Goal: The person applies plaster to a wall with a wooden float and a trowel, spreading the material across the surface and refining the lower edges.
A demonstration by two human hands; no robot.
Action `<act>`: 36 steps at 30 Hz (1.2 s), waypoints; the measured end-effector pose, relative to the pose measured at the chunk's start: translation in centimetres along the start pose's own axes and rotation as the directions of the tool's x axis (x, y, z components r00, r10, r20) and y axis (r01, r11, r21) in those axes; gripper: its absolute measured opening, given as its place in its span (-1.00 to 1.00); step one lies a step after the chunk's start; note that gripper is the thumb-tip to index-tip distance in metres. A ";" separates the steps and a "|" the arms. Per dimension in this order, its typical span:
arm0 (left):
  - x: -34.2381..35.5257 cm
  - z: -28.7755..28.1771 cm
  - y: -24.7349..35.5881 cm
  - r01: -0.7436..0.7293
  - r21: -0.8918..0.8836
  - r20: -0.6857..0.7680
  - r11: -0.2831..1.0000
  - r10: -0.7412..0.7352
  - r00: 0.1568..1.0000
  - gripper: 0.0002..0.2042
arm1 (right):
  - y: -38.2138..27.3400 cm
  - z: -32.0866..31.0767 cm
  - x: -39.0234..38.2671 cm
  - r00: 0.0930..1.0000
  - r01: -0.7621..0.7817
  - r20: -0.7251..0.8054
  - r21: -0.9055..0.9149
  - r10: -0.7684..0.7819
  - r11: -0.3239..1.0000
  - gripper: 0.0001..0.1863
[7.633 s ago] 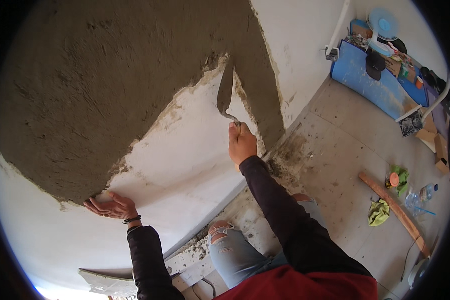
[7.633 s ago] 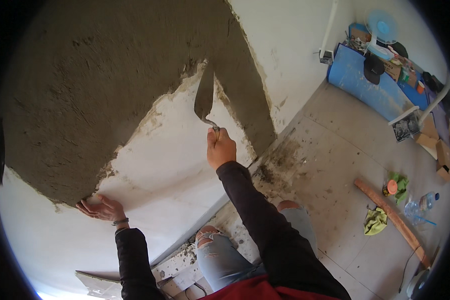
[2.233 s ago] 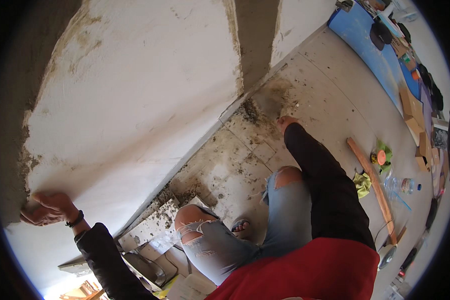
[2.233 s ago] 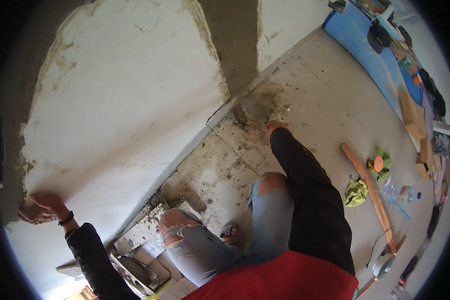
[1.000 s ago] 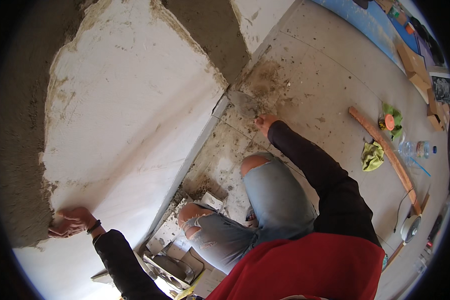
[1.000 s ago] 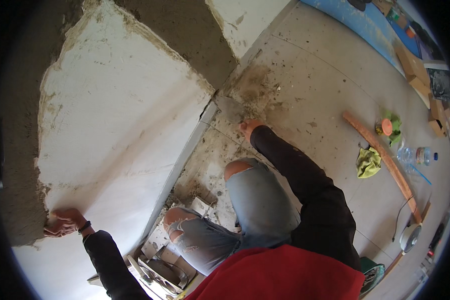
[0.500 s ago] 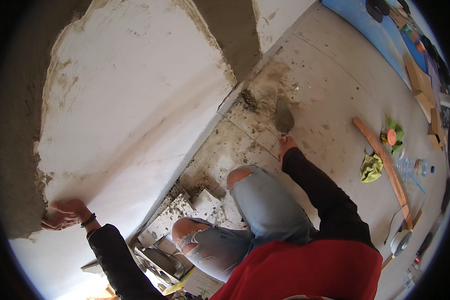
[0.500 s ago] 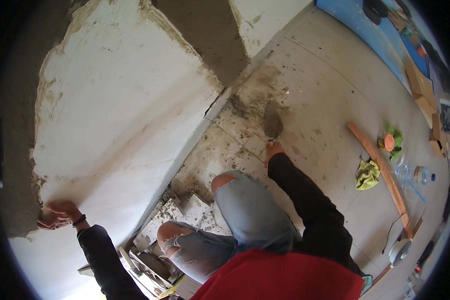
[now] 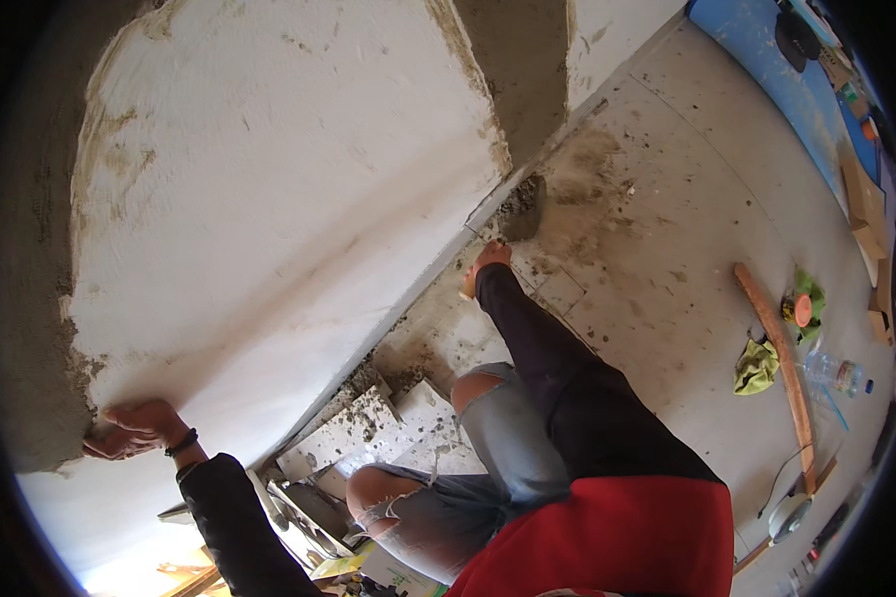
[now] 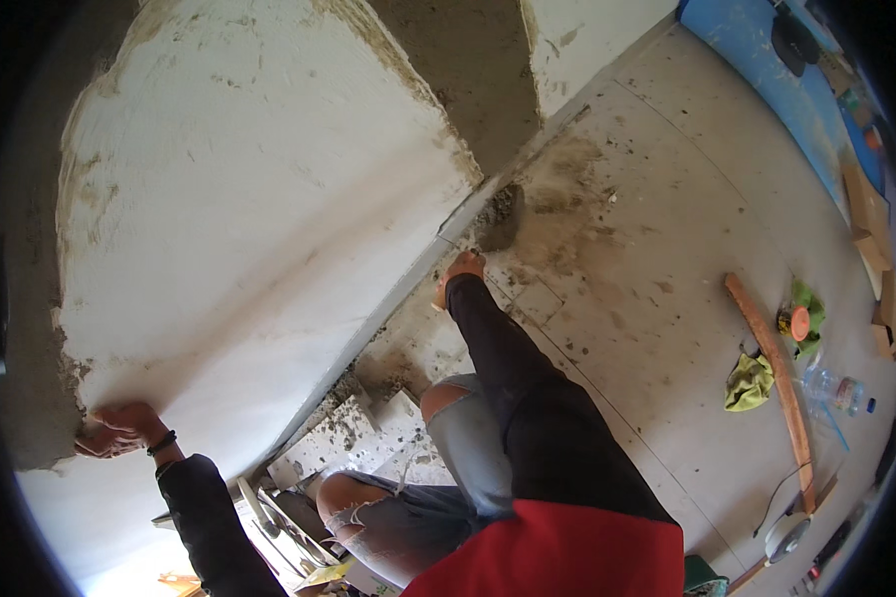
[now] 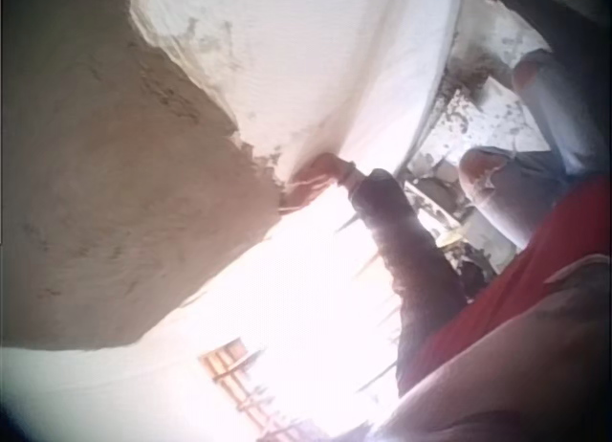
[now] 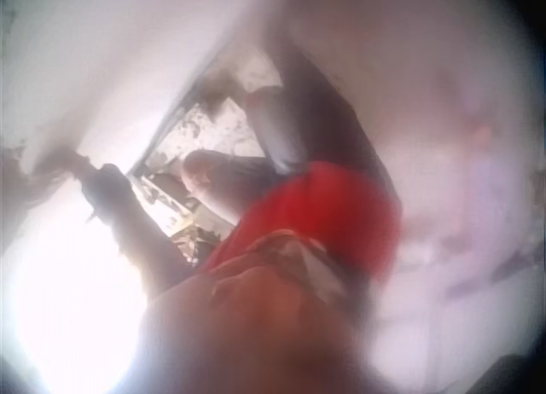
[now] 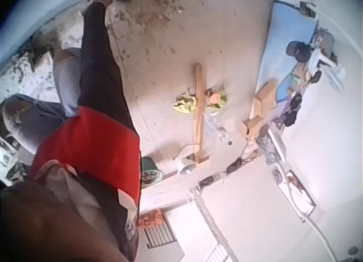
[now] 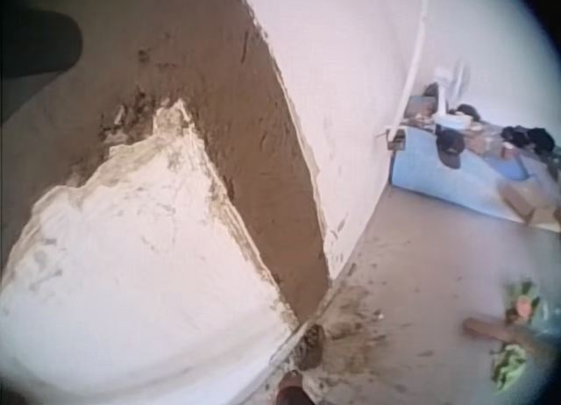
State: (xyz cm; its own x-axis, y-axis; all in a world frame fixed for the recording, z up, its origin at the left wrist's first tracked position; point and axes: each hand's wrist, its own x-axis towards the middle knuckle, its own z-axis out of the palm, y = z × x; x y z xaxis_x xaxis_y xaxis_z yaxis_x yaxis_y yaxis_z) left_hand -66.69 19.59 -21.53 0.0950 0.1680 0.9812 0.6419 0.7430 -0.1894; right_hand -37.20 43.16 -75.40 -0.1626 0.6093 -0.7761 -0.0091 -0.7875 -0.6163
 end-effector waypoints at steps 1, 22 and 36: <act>-0.5 -1.1 -1.8 -0.011 0.052 0.005 0.999 0.011 1.000 -0.33 | -2.9 2.1 -4.0 0.995 -0.095 -0.012 0.201 0.099 0.975 -0.60; 0.6 -1.7 1.4 0.078 -0.061 -0.049 0.995 -0.081 0.996 -0.27 | -8.7 -12.6 -10.7 0.992 -0.056 0.124 0.633 -0.030 0.772 -0.64; -2.0 1.4 -2.9 0.027 -0.196 -0.234 0.980 -0.074 0.969 -0.38 | 5.4 -37.6 -40.2 0.982 -0.014 -0.150 0.550 0.116 0.835 -0.72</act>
State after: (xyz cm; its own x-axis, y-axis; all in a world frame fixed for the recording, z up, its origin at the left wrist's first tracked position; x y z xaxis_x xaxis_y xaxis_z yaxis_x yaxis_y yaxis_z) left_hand -69.82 18.06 -23.04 0.2228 -0.0433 0.9739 0.7808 0.6061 -0.1516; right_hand 6.40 17.91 -52.57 -0.0128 0.5212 -0.8534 -0.5483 -0.7173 -0.4299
